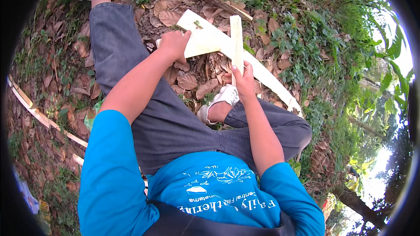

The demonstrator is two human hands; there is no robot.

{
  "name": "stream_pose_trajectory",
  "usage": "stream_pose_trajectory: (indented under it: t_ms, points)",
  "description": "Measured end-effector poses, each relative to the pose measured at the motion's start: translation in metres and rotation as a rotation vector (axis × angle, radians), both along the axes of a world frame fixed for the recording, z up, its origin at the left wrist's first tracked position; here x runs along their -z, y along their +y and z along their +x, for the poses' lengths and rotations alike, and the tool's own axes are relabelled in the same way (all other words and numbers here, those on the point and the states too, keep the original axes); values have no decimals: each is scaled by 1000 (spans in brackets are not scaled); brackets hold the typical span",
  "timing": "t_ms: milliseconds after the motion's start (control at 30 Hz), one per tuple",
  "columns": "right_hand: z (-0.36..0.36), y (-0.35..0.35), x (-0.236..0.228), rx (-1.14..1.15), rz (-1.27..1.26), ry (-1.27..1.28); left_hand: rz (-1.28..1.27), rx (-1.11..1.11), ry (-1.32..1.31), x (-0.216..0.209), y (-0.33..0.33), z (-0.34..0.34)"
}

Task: The person sits on the ground and assembles a wooden frame by hand. They pick up several thin wooden strips, align them into a cross shape, and repeatedly adjust the joints to fit them together. The person handles the pieces one at a time, testing the fit of the intersecting strips.

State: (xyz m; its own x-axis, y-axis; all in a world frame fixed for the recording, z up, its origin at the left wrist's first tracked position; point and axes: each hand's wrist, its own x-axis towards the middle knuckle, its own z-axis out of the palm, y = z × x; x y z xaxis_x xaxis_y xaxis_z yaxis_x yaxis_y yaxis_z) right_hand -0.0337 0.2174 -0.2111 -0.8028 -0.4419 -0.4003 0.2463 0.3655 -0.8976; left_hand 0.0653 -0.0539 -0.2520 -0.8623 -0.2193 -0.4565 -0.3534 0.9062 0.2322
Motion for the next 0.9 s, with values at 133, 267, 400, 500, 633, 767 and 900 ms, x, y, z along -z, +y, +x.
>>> stream_pose_trajectory:
  t_ms: [133,267,400,500,633,767,900]
  points:
    - [9,7,47,-279,471,549,17,5,15,-7,4,-3]
    - [-1,-13,-9,15,170,252,56,-46,-44,-15,6,-2]
    - [-13,-45,-73,231,-123,546,131,-72,-84,-11,4,-3]
    - [-12,-35,-21,122,212,632,147,-60,-80,-17,8,-11]
    - [-27,-2,43,-457,641,651,129,-38,-52,-26,14,-18]
    - [-14,-61,-46,94,41,419,130,-69,-68,-12,9,-5]
    - [-5,-74,-50,195,-19,533,152,-44,-88,-19,7,-8]
